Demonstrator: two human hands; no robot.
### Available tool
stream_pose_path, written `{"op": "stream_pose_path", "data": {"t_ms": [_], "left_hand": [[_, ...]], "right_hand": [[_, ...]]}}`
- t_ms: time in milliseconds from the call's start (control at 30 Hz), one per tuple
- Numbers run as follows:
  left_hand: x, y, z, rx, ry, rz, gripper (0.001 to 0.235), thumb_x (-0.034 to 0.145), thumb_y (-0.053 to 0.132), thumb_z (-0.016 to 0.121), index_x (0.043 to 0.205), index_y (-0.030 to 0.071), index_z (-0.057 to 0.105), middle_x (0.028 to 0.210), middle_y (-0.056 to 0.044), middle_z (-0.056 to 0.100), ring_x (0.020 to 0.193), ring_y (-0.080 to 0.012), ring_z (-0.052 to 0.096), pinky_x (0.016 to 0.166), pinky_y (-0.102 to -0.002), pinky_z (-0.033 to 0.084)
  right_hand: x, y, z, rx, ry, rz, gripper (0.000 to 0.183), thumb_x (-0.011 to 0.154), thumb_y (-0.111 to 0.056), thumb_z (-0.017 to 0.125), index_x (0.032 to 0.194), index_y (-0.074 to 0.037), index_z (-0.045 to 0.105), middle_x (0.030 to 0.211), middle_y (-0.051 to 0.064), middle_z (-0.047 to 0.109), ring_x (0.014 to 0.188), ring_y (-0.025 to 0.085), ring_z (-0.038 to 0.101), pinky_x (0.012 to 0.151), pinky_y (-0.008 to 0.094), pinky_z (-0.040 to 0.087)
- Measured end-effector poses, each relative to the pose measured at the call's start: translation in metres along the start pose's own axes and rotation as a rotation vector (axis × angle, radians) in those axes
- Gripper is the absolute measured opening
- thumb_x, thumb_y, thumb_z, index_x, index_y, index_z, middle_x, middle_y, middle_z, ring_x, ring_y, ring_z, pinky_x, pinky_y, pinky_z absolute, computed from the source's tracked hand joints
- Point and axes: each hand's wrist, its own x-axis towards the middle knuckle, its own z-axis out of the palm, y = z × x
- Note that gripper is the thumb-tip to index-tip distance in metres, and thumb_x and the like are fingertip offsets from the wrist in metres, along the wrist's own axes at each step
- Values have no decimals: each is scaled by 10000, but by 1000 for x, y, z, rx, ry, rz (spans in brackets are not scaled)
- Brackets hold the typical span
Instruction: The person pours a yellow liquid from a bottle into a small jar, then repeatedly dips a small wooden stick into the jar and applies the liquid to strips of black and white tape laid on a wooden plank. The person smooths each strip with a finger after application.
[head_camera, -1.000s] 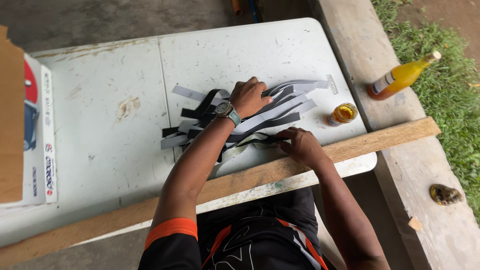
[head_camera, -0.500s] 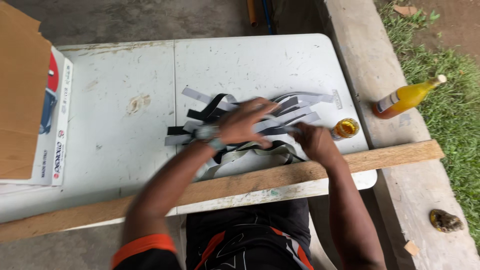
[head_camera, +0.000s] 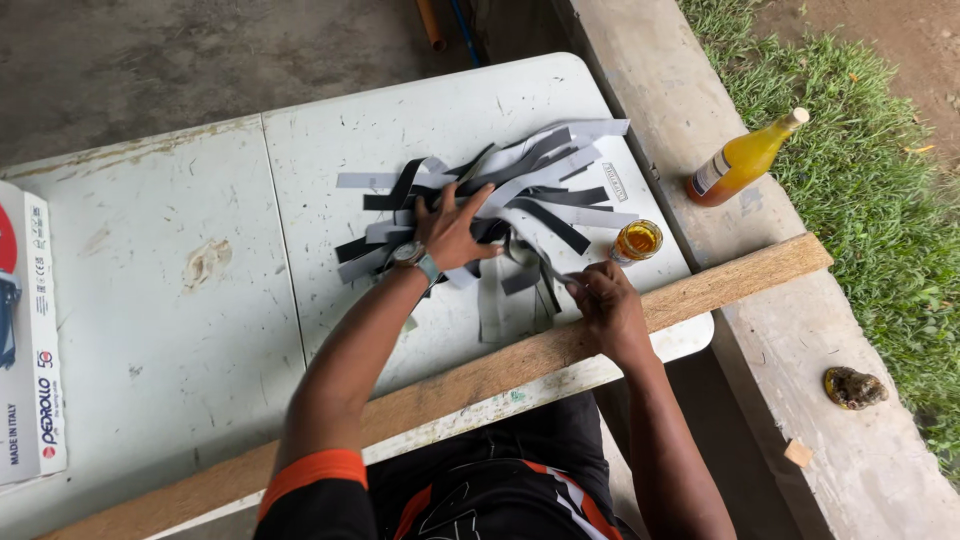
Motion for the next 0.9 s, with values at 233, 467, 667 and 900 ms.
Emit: {"op": "stream_pose_path", "data": {"t_ms": [233,467,667,900], "left_hand": [[-7,55,-42,44,328,262,1654,272,873,883,1552,215,68,1576,-342,130,1387,-536,435,1063,-792,60],[-95,113,-69,-672,-104,470,465,980,226,705,1421,109,613,1106,-118,795,976,-219,786,879,-367,610],[-159,86,-73,-836,-297,168,438,885,162,738,1299,45,656,987,-94,801,606,-73,644,517,-261,516],[-209,92,-50,-493,194,290,187,960,105,705,1120,12,734,946,-133,778,756,-192,758,637,-283,589]], "right_hand": [[10,6,2,133,18,221,195,939,-159,774,1013,9,707,815,99,752,735,92,680,650,257,550],[10,-3,-55,403,17,23,203,1030,-97,710,1167,53,715,940,92,723,811,114,669,749,251,565],[-18,63,-93,573,100,262,183,1006,-36,712,1138,90,713,910,141,722,761,156,695,727,288,599],[-46,107,-105,678,156,297,129,954,-14,723,1068,47,716,944,132,745,846,185,741,804,325,651]]}}
